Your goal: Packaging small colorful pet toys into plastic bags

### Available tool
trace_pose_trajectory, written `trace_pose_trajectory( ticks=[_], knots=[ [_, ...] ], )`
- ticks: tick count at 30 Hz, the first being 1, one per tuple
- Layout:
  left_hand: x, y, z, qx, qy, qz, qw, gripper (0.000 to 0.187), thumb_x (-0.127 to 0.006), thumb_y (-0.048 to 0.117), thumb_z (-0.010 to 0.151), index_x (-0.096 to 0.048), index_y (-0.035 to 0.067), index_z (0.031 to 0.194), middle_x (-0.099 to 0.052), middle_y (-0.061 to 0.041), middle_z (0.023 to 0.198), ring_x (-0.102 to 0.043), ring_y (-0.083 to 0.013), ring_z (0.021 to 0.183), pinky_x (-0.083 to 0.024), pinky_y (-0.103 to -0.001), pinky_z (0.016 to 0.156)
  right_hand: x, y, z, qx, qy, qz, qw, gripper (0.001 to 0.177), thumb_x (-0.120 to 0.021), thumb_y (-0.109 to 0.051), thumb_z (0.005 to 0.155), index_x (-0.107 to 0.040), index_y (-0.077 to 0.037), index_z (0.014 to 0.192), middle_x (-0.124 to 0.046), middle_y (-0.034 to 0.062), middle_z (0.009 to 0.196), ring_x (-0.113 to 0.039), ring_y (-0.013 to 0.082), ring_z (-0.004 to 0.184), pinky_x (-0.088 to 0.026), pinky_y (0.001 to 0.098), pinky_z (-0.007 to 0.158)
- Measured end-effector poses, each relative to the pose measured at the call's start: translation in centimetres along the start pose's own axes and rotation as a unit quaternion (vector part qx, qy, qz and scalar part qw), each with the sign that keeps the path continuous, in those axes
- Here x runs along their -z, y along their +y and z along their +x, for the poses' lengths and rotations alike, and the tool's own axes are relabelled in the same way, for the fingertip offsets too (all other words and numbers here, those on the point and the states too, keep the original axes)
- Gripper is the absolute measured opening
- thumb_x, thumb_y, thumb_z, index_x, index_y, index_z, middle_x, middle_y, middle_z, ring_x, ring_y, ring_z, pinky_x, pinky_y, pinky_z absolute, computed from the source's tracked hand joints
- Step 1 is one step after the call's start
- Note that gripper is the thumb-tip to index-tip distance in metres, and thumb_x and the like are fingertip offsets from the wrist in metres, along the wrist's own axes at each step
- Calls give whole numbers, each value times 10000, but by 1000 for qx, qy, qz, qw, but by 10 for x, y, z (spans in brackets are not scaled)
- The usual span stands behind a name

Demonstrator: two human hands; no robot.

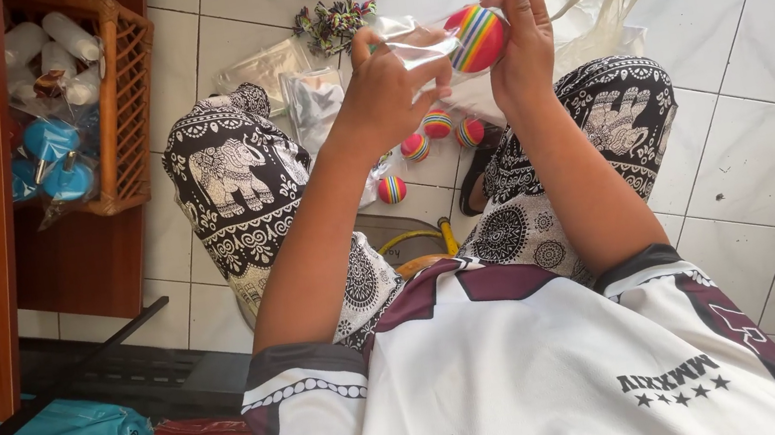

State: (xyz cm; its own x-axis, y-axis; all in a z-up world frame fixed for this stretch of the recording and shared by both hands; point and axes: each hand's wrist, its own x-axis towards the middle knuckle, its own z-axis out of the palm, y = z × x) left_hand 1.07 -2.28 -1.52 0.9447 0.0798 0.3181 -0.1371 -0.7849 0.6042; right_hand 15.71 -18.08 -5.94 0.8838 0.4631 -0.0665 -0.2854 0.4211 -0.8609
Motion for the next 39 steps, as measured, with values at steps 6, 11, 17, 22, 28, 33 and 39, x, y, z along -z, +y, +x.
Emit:
trace_pose_trajectory(
  ticks=[6, 11, 17, 22, 28, 33, 39],
  knots=[
    [4, -5, -1, -44, 9, 34, 998, 412, -754, 171, 877, -679, 183, 1282, -751, -2, 1126, -569, -234, 1240, -251, -483, 996, 4, -7, -3, -38, 3, -4, 999, 316, -708, -394, 938, -691, -84, 1000, -675, 47, 1013, -633, 120, 959, -542, 285, 925],
    [3, -5, 0, 21, -10, -20, 1000, 373, -736, 302, 920, -703, 116, 1242, -722, 16, 1135, -640, -188, 1203, -209, -470, 1049, 10, -4, -1, -10, 12, -5, 1000, 310, -702, -411, 931, -699, -103, 970, -675, 23, 989, -615, 109, 944, -519, 292, 940],
    [-1, -5, 2, 190, 59, -258, 945, 770, -490, 703, 908, -691, 41, 1247, -684, -62, 847, -560, -120, 631, -275, -324, 760, 1, -5, -5, 21, 0, -13, 1000, 323, -680, -465, 919, -674, -143, 936, -640, -3, 953, -571, 119, 976, -479, 328, 991],
    [3, -3, 6, 232, 164, -341, 896, 244, -643, 270, 958, -806, 92, 1003, -803, -4, 859, -578, -45, 575, -491, -193, 543, -5, -1, -10, 22, -8, 6, 1000, 302, -659, -433, 958, -680, -133, 992, -660, -4, 946, -588, 111, 916, -524, 295, 915],
    [32, -14, 2, 238, 170, -125, 948, 142, -793, 284, 825, -823, 153, 782, -731, 55, 981, -667, -115, 822, -419, -334, 880, -6, 9, -12, 22, -15, -1, 1000, 328, -642, -448, 964, -662, -124, 1016, -636, 0, 1017, -593, 115, 949, -535, 300, 886],
    [38, -10, 6, 159, 34, -167, 972, 837, -289, 874, 823, -750, 226, 1083, -681, 11, 1328, -557, -242, 1276, -132, -603, 1077, 3, 16, -8, 3, 69, 31, 997, 319, -670, -393, 950, -678, -93, 1061, -668, 28, 930, -632, 107, 839, -577, 276, 818],
    [41, 10, 7, 75, 85, -56, 992, 105, -752, 264, 904, -690, 197, 850, -743, 119, 1044, -515, -221, 1306, -29, -722, 1080, 11, 16, -1, -142, 116, 46, 982, 271, -685, -254, 944, -645, -48, 1116, -661, 88, 1049, -688, 206, 987, -615, 326, 901]
  ],
)
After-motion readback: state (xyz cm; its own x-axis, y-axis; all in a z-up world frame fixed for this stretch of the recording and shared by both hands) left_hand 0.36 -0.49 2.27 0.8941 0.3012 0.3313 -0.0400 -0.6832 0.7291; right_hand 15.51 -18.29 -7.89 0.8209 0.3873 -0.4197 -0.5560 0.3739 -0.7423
